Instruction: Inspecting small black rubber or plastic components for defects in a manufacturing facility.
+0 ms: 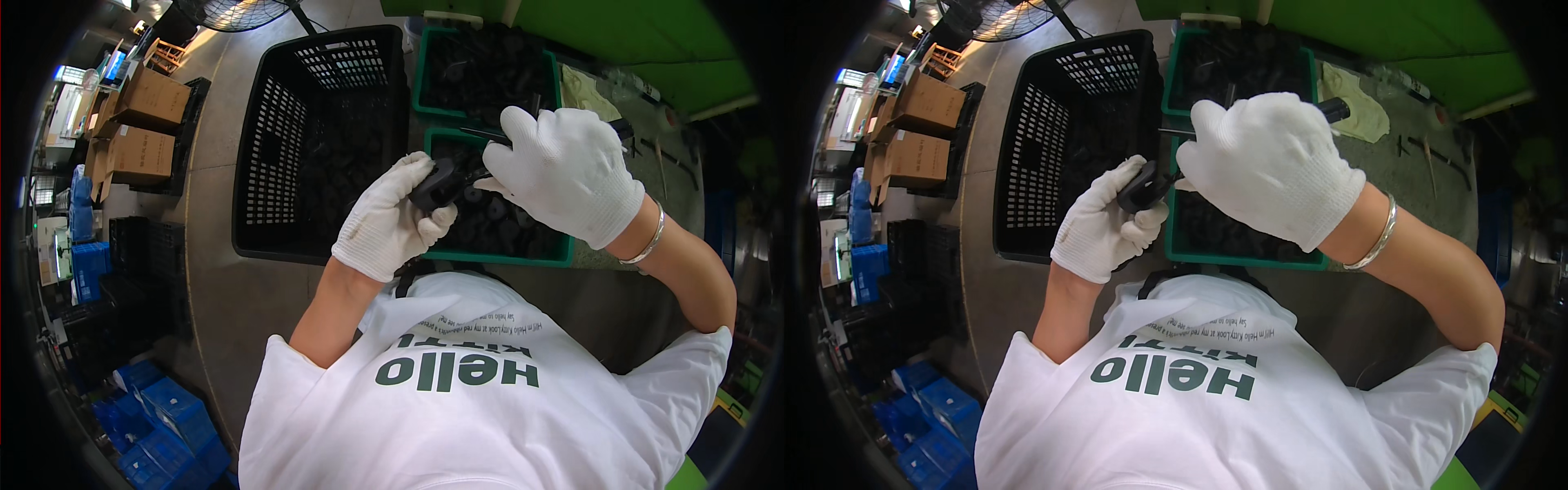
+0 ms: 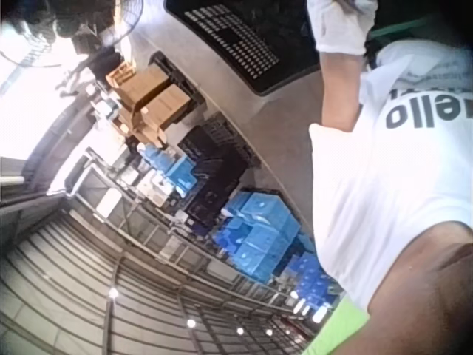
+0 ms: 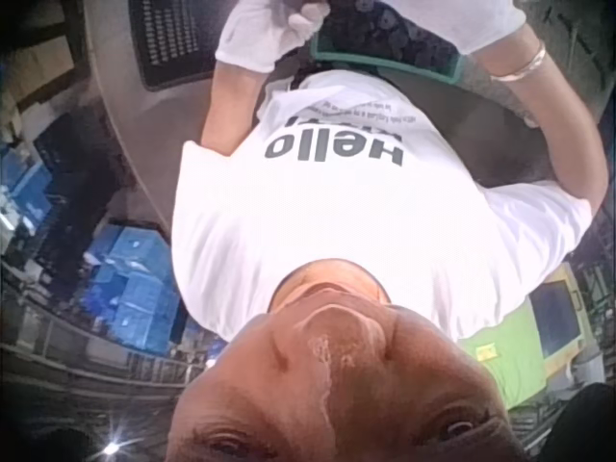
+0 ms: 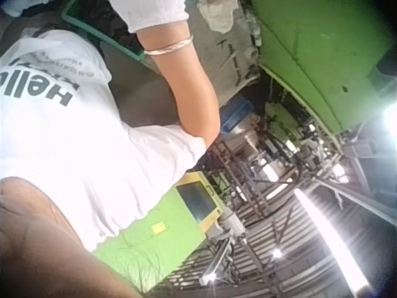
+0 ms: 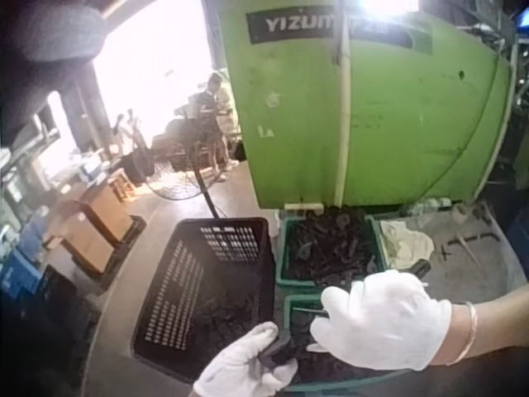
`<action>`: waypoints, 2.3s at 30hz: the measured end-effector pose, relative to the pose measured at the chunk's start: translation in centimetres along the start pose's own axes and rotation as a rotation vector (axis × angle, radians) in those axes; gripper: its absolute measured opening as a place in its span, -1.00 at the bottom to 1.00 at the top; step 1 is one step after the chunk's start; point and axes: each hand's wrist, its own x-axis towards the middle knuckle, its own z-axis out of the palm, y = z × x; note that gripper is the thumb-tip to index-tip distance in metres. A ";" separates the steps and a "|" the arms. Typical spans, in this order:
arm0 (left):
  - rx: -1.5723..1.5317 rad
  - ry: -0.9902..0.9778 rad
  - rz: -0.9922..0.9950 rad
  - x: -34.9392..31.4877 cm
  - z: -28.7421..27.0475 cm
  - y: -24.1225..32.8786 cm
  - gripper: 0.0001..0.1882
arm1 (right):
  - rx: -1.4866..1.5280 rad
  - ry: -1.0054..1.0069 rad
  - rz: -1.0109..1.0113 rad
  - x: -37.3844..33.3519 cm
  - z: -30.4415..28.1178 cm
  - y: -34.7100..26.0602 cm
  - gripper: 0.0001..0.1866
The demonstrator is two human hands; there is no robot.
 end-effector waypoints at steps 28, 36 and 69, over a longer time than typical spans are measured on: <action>0.170 0.123 0.156 -0.7 1.1 0.0 -0.86 | 0.224 -0.043 0.148 -2.9 0.6 2.2 -0.70; 0.907 0.691 0.580 4.0 -17.1 3.7 -0.56 | 0.636 -0.363 0.702 -8.8 7.2 1.7 -0.78; 1.179 0.113 0.350 8.5 -0.3 -11.0 -0.74 | 0.601 0.140 0.994 -13.0 9.6 -5.3 -0.84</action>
